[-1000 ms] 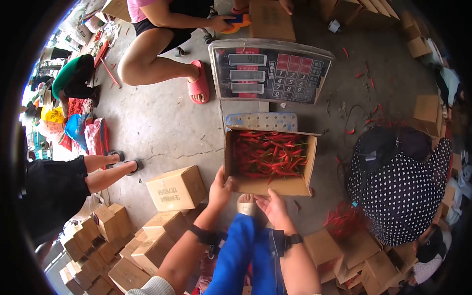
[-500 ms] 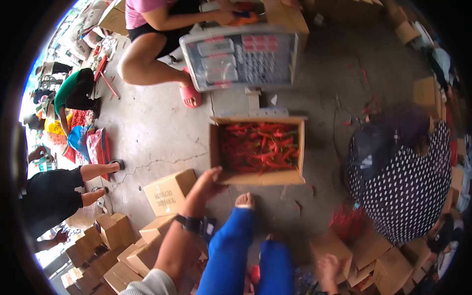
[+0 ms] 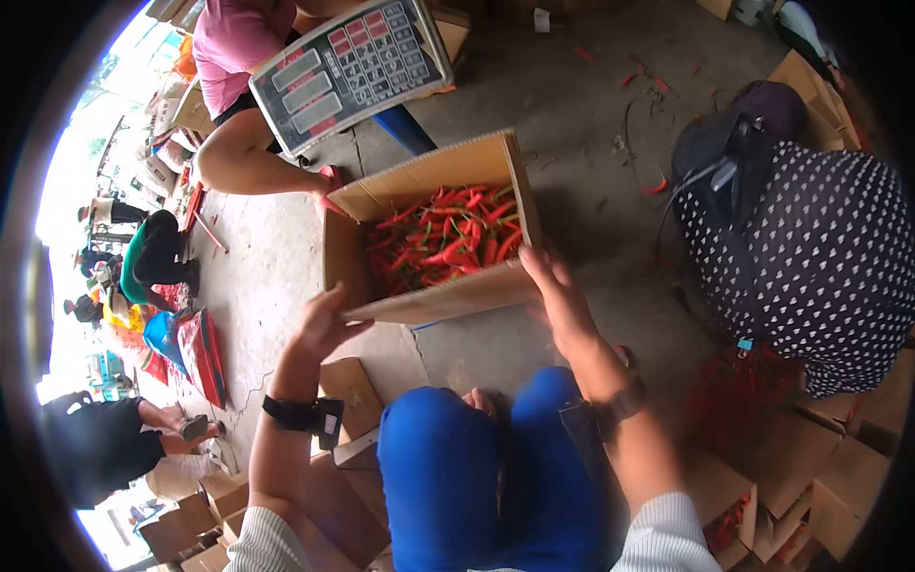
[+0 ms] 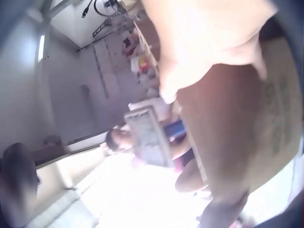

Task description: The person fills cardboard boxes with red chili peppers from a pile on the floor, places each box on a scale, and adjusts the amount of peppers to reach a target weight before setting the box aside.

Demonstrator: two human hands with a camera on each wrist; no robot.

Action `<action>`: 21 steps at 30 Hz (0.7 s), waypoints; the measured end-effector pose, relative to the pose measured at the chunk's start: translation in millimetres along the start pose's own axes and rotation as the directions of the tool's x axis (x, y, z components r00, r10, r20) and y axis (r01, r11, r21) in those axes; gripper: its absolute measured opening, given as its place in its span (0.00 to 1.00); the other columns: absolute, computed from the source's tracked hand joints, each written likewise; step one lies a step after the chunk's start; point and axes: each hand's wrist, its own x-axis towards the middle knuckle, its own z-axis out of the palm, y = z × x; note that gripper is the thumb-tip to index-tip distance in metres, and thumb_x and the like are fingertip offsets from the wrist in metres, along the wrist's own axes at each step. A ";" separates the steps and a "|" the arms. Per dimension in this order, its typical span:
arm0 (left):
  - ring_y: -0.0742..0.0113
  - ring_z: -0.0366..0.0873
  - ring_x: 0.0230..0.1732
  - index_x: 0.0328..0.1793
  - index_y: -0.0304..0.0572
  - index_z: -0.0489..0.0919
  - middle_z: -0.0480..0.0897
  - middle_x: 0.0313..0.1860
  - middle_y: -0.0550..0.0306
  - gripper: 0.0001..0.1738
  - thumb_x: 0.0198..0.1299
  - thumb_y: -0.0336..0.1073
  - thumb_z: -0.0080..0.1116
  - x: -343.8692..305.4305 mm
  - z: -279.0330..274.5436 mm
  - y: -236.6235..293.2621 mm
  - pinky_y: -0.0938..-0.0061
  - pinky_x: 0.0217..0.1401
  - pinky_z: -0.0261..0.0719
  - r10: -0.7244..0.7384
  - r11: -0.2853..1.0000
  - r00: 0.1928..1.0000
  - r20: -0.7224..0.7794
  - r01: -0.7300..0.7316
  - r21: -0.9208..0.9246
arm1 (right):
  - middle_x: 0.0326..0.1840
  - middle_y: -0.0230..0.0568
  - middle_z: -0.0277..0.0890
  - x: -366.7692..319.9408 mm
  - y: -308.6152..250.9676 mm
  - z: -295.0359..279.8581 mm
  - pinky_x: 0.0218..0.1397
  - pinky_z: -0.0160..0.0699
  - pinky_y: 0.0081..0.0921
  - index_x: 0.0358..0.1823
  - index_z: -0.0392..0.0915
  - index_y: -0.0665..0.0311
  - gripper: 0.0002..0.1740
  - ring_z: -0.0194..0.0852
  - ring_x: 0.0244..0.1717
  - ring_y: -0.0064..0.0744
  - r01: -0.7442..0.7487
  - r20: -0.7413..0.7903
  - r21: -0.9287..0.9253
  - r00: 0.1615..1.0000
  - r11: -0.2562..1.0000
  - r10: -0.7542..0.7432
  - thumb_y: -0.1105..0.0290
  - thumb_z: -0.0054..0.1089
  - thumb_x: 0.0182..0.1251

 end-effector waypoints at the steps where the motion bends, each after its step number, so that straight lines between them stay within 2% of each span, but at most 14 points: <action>1: 0.56 0.78 0.52 0.59 0.42 0.66 0.73 0.54 0.52 0.17 0.72 0.44 0.46 7.1 -8.6 -4.0 0.54 0.51 0.84 0.012 1.000 0.999 0.048 -0.011 -0.006 | 0.75 0.26 0.51 2.4 -7.1 5.8 0.56 0.66 0.37 0.77 0.50 0.43 0.50 0.60 0.59 0.37 0.039 0.002 -0.009 0.999 0.999 -0.039 0.33 0.57 0.57; 4: 0.45 0.75 0.56 0.63 0.36 0.62 0.70 0.58 0.43 0.21 0.73 0.45 0.43 -3.2 14.4 -11.1 0.47 0.57 0.80 0.098 0.995 0.988 -0.124 -0.093 0.039 | 0.71 0.32 0.55 23.3 -19.4 11.0 0.59 0.62 0.42 0.71 0.59 0.43 0.48 0.57 0.61 0.42 0.067 -0.006 0.032 0.998 0.997 -0.067 0.33 0.60 0.50; 6: 0.42 0.75 0.55 0.62 0.41 0.64 0.71 0.57 0.43 0.19 0.72 0.43 0.45 3.0 10.4 -11.6 0.43 0.54 0.81 0.131 0.989 0.991 -0.040 -0.133 -0.058 | 0.61 0.33 0.66 21.8 -34.2 24.0 0.58 0.64 0.34 0.64 0.68 0.51 0.37 0.64 0.57 0.32 0.175 -0.086 0.121 0.983 0.977 -0.165 0.40 0.59 0.57; 8: 0.42 0.76 0.54 0.62 0.40 0.64 0.71 0.58 0.43 0.19 0.72 0.42 0.45 6.3 16.2 -6.0 0.43 0.54 0.81 0.123 0.992 0.976 -0.177 -0.126 -0.002 | 0.59 0.35 0.69 26.2 -36.8 29.3 0.59 0.65 0.33 0.62 0.70 0.54 0.35 0.65 0.58 0.31 0.249 -0.057 0.136 0.968 0.959 -0.244 0.41 0.58 0.59; 11: 0.49 0.77 0.49 0.56 0.42 0.66 0.71 0.50 0.47 0.15 0.69 0.41 0.48 21.2 -13.9 -6.1 0.48 0.51 0.83 0.122 0.992 0.986 -0.113 -0.125 -0.014 | 0.58 0.37 0.72 35.9 -30.4 24.7 0.60 0.66 0.32 0.60 0.72 0.58 0.33 0.66 0.59 0.30 0.319 0.096 0.152 0.937 0.936 -0.335 0.43 0.56 0.61; 12: 0.49 0.77 0.49 0.55 0.42 0.68 0.71 0.50 0.48 0.14 0.69 0.41 0.49 29.8 -26.3 -11.5 0.48 0.51 0.83 0.100 0.994 0.992 -0.081 -0.103 -0.036 | 0.67 0.41 0.65 38.4 -23.2 13.8 0.64 0.64 0.40 0.66 0.67 0.55 0.43 0.60 0.67 0.38 0.246 0.209 0.159 0.938 0.956 -0.276 0.35 0.58 0.56; 14: 0.52 0.76 0.53 0.55 0.45 0.72 0.76 0.52 0.52 0.16 0.69 0.45 0.48 25.5 -36.1 -19.3 0.49 0.55 0.80 0.103 0.995 0.995 -0.017 -0.103 -0.002 | 0.69 0.44 0.63 28.5 -0.4 -9.5 0.60 0.69 0.29 0.69 0.62 0.62 0.45 0.66 0.64 0.34 0.362 0.217 0.063 0.904 0.930 -0.367 0.37 0.57 0.60; 15: 0.52 0.76 0.54 0.59 0.46 0.71 0.76 0.54 0.53 0.19 0.69 0.47 0.48 27.9 -44.4 -24.6 0.50 0.57 0.80 0.149 0.989 0.987 0.054 -0.150 0.001 | 0.70 0.45 0.62 8.3 12.6 -25.3 0.60 0.70 0.31 0.70 0.60 0.63 0.45 0.68 0.63 0.35 0.286 0.116 -0.037 0.953 0.957 -0.280 0.39 0.58 0.61; 16: 0.53 0.74 0.56 0.63 0.50 0.70 0.74 0.57 0.56 0.21 0.70 0.49 0.48 28.0 -39.3 -23.3 0.55 0.54 0.80 0.132 0.991 0.991 -0.028 -0.131 0.028 | 0.71 0.46 0.61 -16.0 22.0 -41.2 0.60 0.71 0.33 0.72 0.57 0.64 0.45 0.69 0.62 0.36 0.196 0.014 -0.117 0.980 0.974 -0.196 0.42 0.60 0.63; 17: 0.56 0.71 0.59 0.67 0.53 0.68 0.71 0.61 0.59 0.22 0.69 0.45 0.50 26.5 -37.4 -19.8 0.59 0.52 0.79 0.108 0.994 0.991 -0.081 -0.105 0.042 | 0.71 0.46 0.60 -51.8 23.2 -69.7 0.60 0.72 0.32 0.73 0.55 0.64 0.44 0.71 0.61 0.37 0.271 0.006 -0.070 0.962 0.960 -0.272 0.47 0.61 0.64; 18: 0.60 0.68 0.61 0.71 0.55 0.65 0.68 0.64 0.61 0.27 0.66 0.41 0.55 34.5 -58.2 -17.0 0.62 0.50 0.78 0.107 0.963 0.994 0.020 -0.109 0.246 | 0.72 0.47 0.59 -95.7 27.9 -100.1 0.60 0.73 0.30 0.74 0.54 0.64 0.43 0.73 0.60 0.39 0.350 0.014 -0.023 0.937 0.936 -0.350 0.52 0.63 0.65; 19: 0.61 0.66 0.62 0.73 0.54 0.63 0.68 0.64 0.59 0.31 0.63 0.36 0.58 30.9 -71.8 -13.8 0.65 0.49 0.77 0.201 0.851 0.970 0.137 -0.242 0.466 | 0.70 0.47 0.61 -133.4 41.0 -131.1 0.57 0.76 0.28 0.72 0.56 0.64 0.41 0.74 0.59 0.38 0.371 -0.187 -0.108 0.903 0.922 -0.386 0.61 0.68 0.61; 20: 0.61 0.62 0.67 0.74 0.55 0.62 0.67 0.66 0.58 0.31 0.64 0.40 0.54 32.8 -84.1 2.7 0.59 0.59 0.68 0.291 0.885 0.955 0.051 -0.289 0.365 | 0.58 0.47 0.72 -165.6 60.8 -157.1 0.52 0.78 0.31 0.67 0.64 0.64 0.37 0.76 0.53 0.35 0.539 -0.379 -0.220 0.721 0.813 -0.580 0.62 0.71 0.58; 21: 0.60 0.58 0.71 0.75 0.56 0.61 0.66 0.69 0.57 0.31 0.65 0.45 0.51 34.3 -96.9 19.2 0.52 0.68 0.58 0.377 0.896 0.925 -0.035 -0.355 0.268 | 0.50 0.40 0.76 -210.7 62.9 -188.7 0.51 0.77 0.29 0.59 0.71 0.62 0.29 0.77 0.50 0.32 0.406 -0.515 -0.504 0.567 0.762 -0.643 0.66 0.71 0.57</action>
